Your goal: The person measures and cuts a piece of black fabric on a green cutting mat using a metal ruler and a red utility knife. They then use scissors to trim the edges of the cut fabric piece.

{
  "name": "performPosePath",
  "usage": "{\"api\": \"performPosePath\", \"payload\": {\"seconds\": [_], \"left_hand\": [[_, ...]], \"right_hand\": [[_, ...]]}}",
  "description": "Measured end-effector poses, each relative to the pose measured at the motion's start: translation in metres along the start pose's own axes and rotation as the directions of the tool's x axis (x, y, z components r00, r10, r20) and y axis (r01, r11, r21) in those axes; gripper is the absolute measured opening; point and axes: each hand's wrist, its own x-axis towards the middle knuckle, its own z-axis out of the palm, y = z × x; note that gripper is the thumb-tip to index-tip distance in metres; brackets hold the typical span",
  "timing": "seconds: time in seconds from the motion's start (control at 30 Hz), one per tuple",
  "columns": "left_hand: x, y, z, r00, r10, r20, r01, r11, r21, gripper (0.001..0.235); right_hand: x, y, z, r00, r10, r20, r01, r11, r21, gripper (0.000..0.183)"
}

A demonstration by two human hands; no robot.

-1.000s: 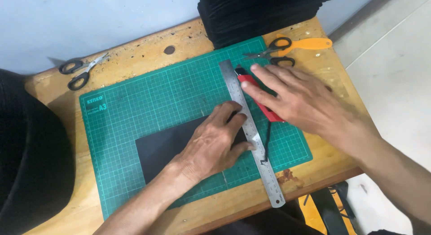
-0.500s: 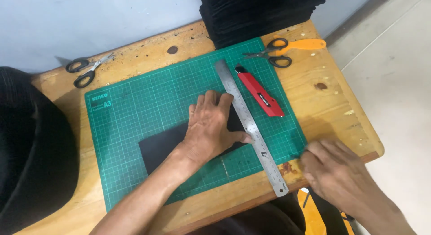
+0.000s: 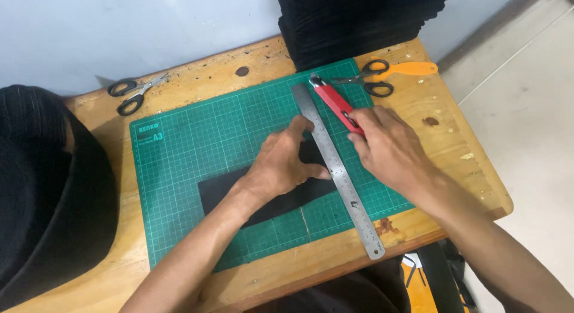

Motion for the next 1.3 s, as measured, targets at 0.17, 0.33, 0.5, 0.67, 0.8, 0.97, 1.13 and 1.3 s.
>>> {"api": "performPosePath", "payload": {"seconds": [0.17, 0.33, 0.5, 0.67, 0.8, 0.97, 1.13, 1.3], "left_hand": [[0.001, -0.003, -0.01, 0.999, -0.041, 0.005, 0.041, 0.997, -0.061, 0.076], [0.004, -0.015, -0.029, 1.0, -0.009, -0.018, 0.006, 0.983, -0.182, 0.066], [-0.008, -0.016, -0.065, 0.999, 0.036, -0.002, -0.034, 0.944, -0.329, 0.009], [-0.013, -0.041, -0.08, 0.984, 0.13, -0.119, -0.17, 0.884, -0.435, 0.01], [-0.022, -0.048, -0.086, 0.943, 0.252, -0.219, -0.32, 0.868, -0.38, 0.008], [-0.025, -0.058, -0.086, 0.923, 0.223, -0.313, -0.31, 0.913, -0.264, 0.017], [-0.017, -0.064, -0.083, 0.936, 0.169, -0.307, -0.278, 0.894, -0.353, 0.02], [-0.019, -0.062, -0.085, 0.927, 0.234, -0.295, -0.324, 0.894, -0.31, 0.019]], "right_hand": [[0.043, -0.008, -0.003, 0.997, -0.051, -0.049, 0.06, 0.974, 0.218, 0.032], [0.07, 0.046, 0.001, 1.0, -0.011, 0.005, 0.011, 0.996, 0.088, 0.024], [0.084, 0.07, -0.024, 0.902, 0.194, 0.385, -0.188, 0.981, -0.053, 0.056], [0.084, 0.051, -0.048, 0.836, 0.297, 0.462, -0.322, 0.946, -0.026, 0.047], [0.075, 0.055, -0.043, 0.861, 0.283, 0.424, -0.306, 0.952, -0.013, 0.048], [0.064, 0.05, -0.04, 0.906, 0.3, 0.3, -0.31, 0.951, -0.015, 0.058], [0.066, -0.027, -0.068, 0.941, 0.264, 0.21, -0.323, 0.882, 0.342, 0.043], [0.073, -0.081, -0.026, 0.871, 0.179, 0.457, -0.488, 0.208, 0.848, 0.053]]}}
